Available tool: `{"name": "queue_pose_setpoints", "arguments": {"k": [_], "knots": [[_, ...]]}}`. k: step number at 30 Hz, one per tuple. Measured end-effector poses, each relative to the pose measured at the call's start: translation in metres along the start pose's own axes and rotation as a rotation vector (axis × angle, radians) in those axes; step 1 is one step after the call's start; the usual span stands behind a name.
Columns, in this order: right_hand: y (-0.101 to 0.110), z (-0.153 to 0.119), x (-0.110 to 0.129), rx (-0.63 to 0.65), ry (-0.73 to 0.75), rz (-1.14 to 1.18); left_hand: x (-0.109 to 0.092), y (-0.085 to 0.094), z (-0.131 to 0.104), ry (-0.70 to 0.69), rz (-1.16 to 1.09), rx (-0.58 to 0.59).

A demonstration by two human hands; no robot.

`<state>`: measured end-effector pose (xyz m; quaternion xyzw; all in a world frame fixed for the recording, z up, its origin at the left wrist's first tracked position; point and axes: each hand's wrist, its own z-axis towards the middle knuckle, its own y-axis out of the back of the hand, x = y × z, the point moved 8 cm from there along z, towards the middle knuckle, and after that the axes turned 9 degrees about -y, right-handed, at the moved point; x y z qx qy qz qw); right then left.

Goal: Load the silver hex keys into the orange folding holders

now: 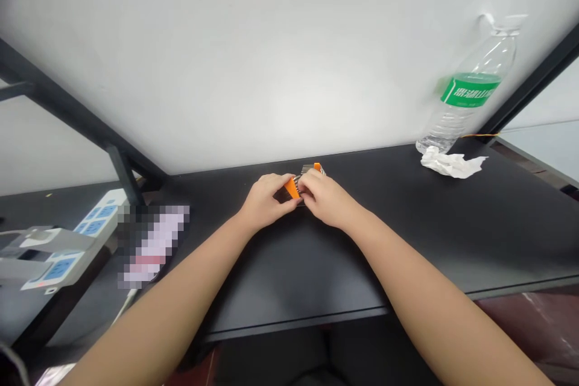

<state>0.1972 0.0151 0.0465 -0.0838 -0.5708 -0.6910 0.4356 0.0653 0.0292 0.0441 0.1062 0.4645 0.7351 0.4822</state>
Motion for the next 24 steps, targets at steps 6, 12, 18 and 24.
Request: {"name": "queue_pose_setpoints", "arguments": {"k": [6, 12, 18, 24], "knots": [[0.006, 0.0, -0.002, -0.068, 0.008, -0.012, 0.002, 0.0, -0.002, -0.005, 0.004, -0.021], [0.015, -0.002, 0.003, -0.138, 0.069, -0.035, 0.005, 0.002, -0.003, -0.003, 0.022, -0.057], [0.009, -0.001, 0.0, -0.074, 0.125, -0.07, 0.005, 0.0, -0.003, 0.004, 0.018, -0.042], [0.004, -0.001, 0.0, -0.057, 0.084, -0.1, 0.004, 0.001, -0.002, 0.0, 0.02, -0.037]]}}
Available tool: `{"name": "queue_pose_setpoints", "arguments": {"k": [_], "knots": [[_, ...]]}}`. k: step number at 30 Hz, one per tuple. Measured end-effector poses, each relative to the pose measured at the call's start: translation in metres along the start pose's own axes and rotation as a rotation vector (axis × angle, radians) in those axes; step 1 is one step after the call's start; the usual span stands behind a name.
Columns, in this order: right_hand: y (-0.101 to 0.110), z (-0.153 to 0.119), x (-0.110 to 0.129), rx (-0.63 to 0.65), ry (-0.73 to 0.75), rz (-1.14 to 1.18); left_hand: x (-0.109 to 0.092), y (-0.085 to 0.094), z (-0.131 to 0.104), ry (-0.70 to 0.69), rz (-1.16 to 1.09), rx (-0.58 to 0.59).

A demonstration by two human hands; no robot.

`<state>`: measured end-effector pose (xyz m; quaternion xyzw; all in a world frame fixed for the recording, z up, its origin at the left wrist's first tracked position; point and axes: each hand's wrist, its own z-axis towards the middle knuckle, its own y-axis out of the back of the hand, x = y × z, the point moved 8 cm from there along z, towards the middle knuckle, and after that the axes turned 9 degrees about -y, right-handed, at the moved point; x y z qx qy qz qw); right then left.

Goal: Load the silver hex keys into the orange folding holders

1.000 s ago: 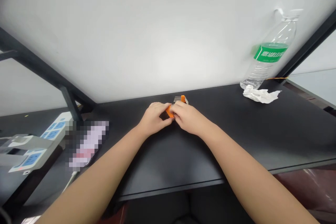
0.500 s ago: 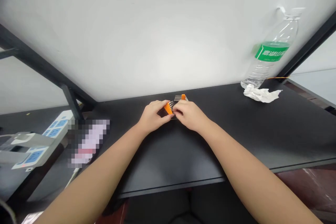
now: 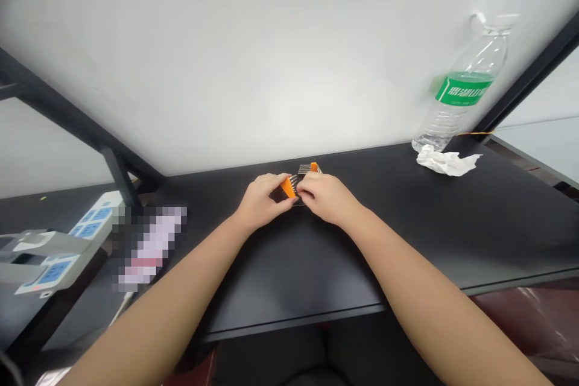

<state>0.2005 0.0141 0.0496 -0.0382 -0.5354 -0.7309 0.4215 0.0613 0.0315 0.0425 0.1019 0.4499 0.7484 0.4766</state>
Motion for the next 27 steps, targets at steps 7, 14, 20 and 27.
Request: {"name": "queue_pose_setpoints", "arguments": {"k": [7, 14, 20, 27], "knots": [[-0.004, 0.0, -0.012, 0.037, -0.172, -0.138, 0.0, -0.002, 0.0, -0.007, 0.017, 0.028], [-0.025, -0.006, -0.032, 0.35, -0.273, -0.15, 0.008, 0.0, -0.001, 0.039, 0.039, 0.012], [-0.031, -0.012, -0.036, 0.489, -0.49, -0.315, 0.009, -0.001, -0.001, 0.039, 0.03, 0.033], [-0.008, -0.008, -0.027, 0.267, -0.371, -0.127, 0.007, 0.001, -0.002, 0.002, 0.031, 0.014]]}}
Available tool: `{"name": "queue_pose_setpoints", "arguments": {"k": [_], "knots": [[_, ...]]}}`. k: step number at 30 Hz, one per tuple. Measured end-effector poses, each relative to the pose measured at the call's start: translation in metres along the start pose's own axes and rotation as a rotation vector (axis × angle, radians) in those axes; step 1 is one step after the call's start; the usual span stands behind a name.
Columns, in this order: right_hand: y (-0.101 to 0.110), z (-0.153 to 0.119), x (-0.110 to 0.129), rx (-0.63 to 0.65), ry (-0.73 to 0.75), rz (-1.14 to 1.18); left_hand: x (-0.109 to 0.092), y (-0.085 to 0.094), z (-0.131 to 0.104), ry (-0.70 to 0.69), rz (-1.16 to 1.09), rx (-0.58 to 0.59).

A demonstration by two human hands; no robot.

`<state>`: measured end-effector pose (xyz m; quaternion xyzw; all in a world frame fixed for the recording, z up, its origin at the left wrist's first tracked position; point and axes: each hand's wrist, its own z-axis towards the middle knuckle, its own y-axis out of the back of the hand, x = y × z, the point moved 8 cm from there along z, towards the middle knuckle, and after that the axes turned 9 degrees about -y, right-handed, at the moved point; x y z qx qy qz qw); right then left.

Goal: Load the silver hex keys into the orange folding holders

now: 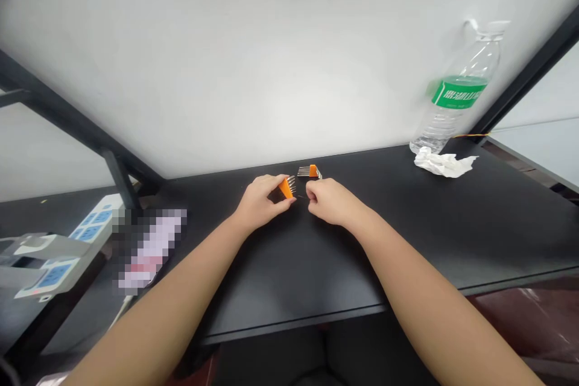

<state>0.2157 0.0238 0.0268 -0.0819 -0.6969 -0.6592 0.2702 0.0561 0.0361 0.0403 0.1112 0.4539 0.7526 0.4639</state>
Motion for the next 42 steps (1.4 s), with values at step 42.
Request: {"name": "queue_pose_setpoints", "arguments": {"k": [42], "knots": [[0.006, 0.0, 0.02, -0.062, 0.168, 0.535, -0.005, 0.006, 0.001, 0.062, -0.119, 0.001]]}}
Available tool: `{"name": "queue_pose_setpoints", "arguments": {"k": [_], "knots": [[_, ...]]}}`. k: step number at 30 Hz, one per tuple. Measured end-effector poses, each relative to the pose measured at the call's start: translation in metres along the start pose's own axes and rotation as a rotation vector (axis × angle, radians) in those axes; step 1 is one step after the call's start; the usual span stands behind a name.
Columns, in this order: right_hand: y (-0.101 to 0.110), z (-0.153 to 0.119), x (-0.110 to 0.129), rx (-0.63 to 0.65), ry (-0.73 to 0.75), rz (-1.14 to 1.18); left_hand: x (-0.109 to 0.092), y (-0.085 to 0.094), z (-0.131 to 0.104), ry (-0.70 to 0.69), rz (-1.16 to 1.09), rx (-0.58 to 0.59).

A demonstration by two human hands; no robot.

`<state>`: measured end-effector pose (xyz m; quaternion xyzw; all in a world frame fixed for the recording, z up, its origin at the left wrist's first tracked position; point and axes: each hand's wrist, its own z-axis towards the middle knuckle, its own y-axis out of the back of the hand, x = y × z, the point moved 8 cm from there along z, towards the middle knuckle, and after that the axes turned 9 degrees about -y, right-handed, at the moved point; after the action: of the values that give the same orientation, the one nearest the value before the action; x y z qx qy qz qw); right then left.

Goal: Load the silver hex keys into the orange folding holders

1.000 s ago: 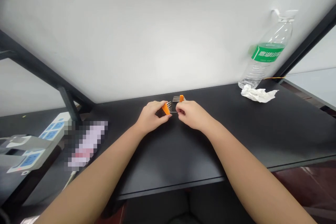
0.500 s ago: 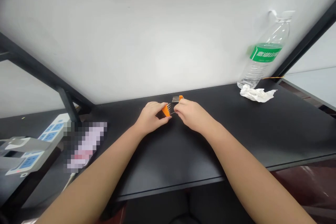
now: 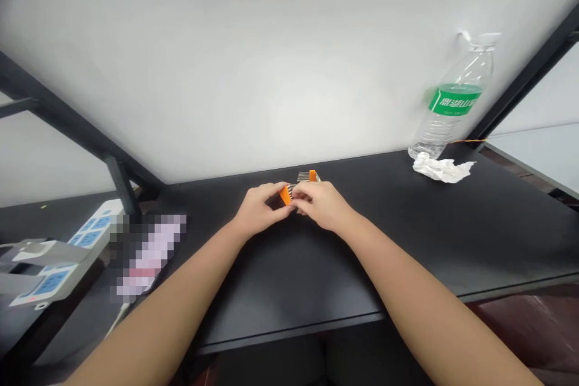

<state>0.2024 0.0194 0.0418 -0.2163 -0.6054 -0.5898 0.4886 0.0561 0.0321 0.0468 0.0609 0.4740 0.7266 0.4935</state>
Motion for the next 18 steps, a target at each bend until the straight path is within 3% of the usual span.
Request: {"name": "queue_pose_setpoints", "arguments": {"k": [3, 7, 12, 15, 18], "knots": [[0.003, 0.001, -0.005, -0.098, 0.015, 0.025, 0.006, 0.003, -0.002, 0.041, -0.017, -0.055], [0.001, -0.005, 0.006, -0.22, 0.187, -0.252, 0.013, 0.002, -0.005, 0.083, -0.115, -0.097], [-0.029, -0.012, 0.007, -0.094, 0.109, -0.702, 0.03, 0.003, -0.008, 0.145, -0.162, -0.149], [-0.038, -0.015, 0.003, -0.02, 0.056, -0.744, 0.034, 0.003, -0.007, 0.118, -0.079, -0.087], [-0.031, -0.01, -0.005, -0.011, 0.032, -0.654, 0.035, -0.002, -0.005, 0.071, 0.047, 0.031]]}}
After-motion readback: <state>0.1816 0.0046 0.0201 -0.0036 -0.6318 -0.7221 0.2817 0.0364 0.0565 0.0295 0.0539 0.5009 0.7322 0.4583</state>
